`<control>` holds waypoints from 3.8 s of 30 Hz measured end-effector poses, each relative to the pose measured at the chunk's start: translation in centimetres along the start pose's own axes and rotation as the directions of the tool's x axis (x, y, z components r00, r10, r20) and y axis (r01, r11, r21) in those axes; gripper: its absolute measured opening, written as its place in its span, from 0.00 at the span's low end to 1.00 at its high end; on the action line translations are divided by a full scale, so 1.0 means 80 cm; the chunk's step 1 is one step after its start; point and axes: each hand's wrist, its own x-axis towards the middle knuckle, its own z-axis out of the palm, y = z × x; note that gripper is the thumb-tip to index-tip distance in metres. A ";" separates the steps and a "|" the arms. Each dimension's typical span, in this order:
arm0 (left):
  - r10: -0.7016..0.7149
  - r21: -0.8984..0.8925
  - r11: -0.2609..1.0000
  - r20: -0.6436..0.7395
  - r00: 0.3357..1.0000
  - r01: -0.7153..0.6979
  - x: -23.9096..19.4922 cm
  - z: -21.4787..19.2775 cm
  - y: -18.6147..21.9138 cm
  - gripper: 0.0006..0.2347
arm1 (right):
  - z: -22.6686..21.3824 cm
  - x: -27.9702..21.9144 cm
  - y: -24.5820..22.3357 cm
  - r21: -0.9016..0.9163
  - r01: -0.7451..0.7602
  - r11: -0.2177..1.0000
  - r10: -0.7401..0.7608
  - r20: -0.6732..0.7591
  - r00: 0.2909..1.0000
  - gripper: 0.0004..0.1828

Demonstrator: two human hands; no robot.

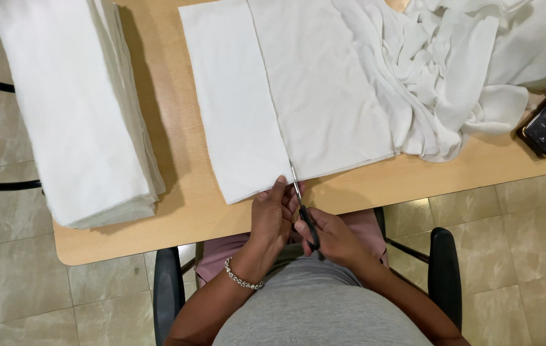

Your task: The person cuts a large white cloth into strips using scissors on a wooden table. After each cut, the person folds the strip and places it on a growing stack to the left. The process repeats with the remaining fabric.

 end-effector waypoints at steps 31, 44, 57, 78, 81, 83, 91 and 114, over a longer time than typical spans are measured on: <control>-0.064 0.014 0.998 0.039 0.997 0.064 0.003 0.012 0.007 0.09 | -0.005 0.023 0.006 0.122 0.070 0.990 -0.070 -0.003 0.998 0.22; -0.057 0.096 0.994 -0.012 0.998 0.057 -0.029 0.030 0.024 0.17 | -0.004 0.029 -0.002 0.118 0.016 0.993 -0.016 -0.001 1.000 0.22; 0.003 0.254 0.967 0.033 0.999 -0.011 -0.023 0.021 0.026 0.18 | -0.004 0.032 -0.025 0.140 -0.003 0.990 0.004 -0.011 1.000 0.21; 0.026 0.316 0.947 0.118 0.993 -0.062 0.015 -0.020 -0.005 0.19 | -0.030 0.056 -0.049 0.021 -0.024 0.999 0.023 0.069 0.997 0.24; 0.020 0.309 0.949 0.129 0.991 -0.060 -0.003 -0.003 0.012 0.18 | -0.032 0.063 -0.039 0.000 -0.029 1.000 0.029 0.082 0.996 0.24; 0.025 0.307 0.949 0.129 0.991 -0.064 -0.005 -0.003 0.012 0.18 | -0.032 0.065 -0.036 0.012 -0.031 0.999 0.030 0.075 0.997 0.24; 0.007 0.314 0.947 0.188 0.982 -0.067 -0.014 0.004 0.015 0.19 | -0.031 0.073 -0.042 0.051 -0.026 0.998 0.024 0.048 0.999 0.25; 0.016 0.355 0.935 0.035 0.999 -0.027 -0.010 0.028 0.040 0.13 | -0.033 0.119 -0.048 0.056 0.011 0.998 -0.012 0.011 1.000 0.25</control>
